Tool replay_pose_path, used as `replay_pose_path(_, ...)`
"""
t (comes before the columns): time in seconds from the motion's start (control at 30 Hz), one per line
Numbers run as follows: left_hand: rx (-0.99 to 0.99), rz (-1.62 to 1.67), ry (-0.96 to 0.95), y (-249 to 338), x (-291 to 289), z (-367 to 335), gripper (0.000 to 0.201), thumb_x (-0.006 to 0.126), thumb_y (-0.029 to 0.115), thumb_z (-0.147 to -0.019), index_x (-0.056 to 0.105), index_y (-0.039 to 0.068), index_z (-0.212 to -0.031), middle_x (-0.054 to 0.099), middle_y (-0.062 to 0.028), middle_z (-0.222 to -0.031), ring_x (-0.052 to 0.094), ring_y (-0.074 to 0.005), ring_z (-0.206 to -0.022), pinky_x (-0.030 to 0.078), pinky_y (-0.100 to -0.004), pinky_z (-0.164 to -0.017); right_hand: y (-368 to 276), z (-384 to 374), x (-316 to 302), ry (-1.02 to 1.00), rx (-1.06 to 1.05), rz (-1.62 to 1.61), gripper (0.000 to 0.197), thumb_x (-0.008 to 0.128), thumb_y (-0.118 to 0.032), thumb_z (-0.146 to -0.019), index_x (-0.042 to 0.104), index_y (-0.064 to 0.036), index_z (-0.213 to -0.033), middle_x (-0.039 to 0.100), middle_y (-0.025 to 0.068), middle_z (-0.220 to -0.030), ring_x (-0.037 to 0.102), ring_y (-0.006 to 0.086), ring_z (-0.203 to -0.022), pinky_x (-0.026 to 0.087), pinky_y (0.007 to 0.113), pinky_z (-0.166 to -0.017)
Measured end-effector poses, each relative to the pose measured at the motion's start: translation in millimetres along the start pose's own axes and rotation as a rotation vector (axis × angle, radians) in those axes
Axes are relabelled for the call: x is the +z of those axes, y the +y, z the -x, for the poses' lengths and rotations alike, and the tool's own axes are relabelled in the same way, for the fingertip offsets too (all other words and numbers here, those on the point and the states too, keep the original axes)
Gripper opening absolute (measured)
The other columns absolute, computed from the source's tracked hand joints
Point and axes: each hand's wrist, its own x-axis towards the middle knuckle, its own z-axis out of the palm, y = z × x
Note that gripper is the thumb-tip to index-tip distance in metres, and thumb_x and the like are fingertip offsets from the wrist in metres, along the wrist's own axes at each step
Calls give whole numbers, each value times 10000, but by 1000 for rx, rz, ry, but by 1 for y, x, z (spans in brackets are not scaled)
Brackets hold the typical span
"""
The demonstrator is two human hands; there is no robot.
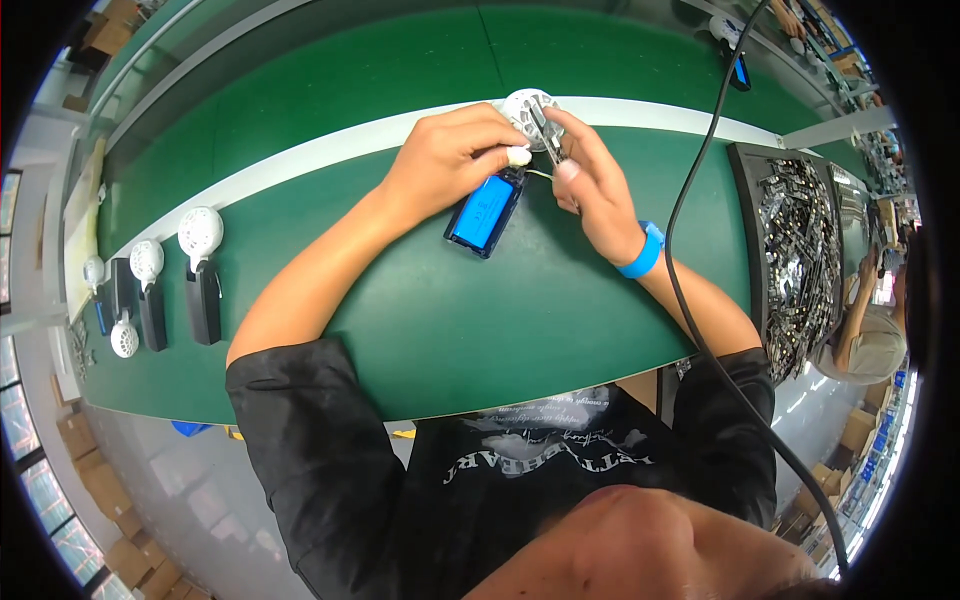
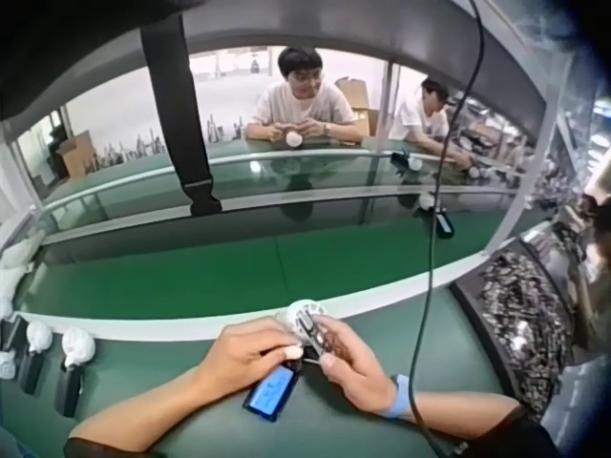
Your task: Assembling small electronic components and plastic parts at a factory workstation.
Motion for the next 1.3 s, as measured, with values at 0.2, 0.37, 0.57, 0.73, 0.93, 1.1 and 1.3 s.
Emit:
replay_pose_path(0.2,180,-375,83,9,2,0,175,773,56,-705,749,99,-873,710,9,-866,678,-188,-727,532,-295,-611,7,9,11,-3,-90,53,528,412,-143,-1050,350,-28,-1562,567,82,-999,504,108,-689,429,247,-609)
replay_pose_path(0.37,209,-499,123,21,8,-4,115,757,88,-693,715,139,-787,666,46,-781,631,-157,-656,478,-284,-548,8,9,10,-38,-158,236,536,406,-139,-1051,338,-26,-1571,565,78,-1006,480,103,-643,427,248,-596)
replay_pose_path(0.57,304,-772,114,23,6,-3,75,753,131,-704,690,151,-741,612,48,-715,582,-149,-617,443,-283,-540,7,6,7,-54,-222,456,531,423,-116,-1039,361,-7,-1556,608,167,-1222,631,228,-919,507,320,-839)
replay_pose_path(0.73,306,-605,140,20,2,-9,94,751,132,-691,695,144,-767,637,52,-753,597,-162,-640,462,-310,-576,-12,2,-1,-140,-213,579,521,454,-110,-1032,384,18,-1533,548,231,-1428,535,336,-1312,396,387,-1110)
replay_pose_path(0.93,263,-489,44,34,-5,-33,158,771,220,-694,687,120,-782,702,-3,-904,676,-230,-800,526,-349,-674,-11,12,-14,-268,-220,648,529,481,-226,-1041,408,-24,-1524,566,248,-1400,587,390,-1250,463,449,-1056)
replay_pose_path(1.1,153,-378,-587,16,-19,-40,301,745,369,-718,713,102,-851,725,-65,-991,709,-288,-934,554,-406,-746,-18,31,-18,-520,-191,741,576,483,-341,-1037,370,-121,-1558,651,236,-1200,651,436,-1010,542,518,-867)
replay_pose_path(1.3,-369,-616,-246,-81,-90,-41,328,653,393,-928,747,90,-848,733,-89,-965,716,-283,-851,562,-386,-737,-30,53,-143,-217,-528,1439,531,611,-127,-860,514,-139,-1382,652,128,-943,681,321,-817,565,450,-683)
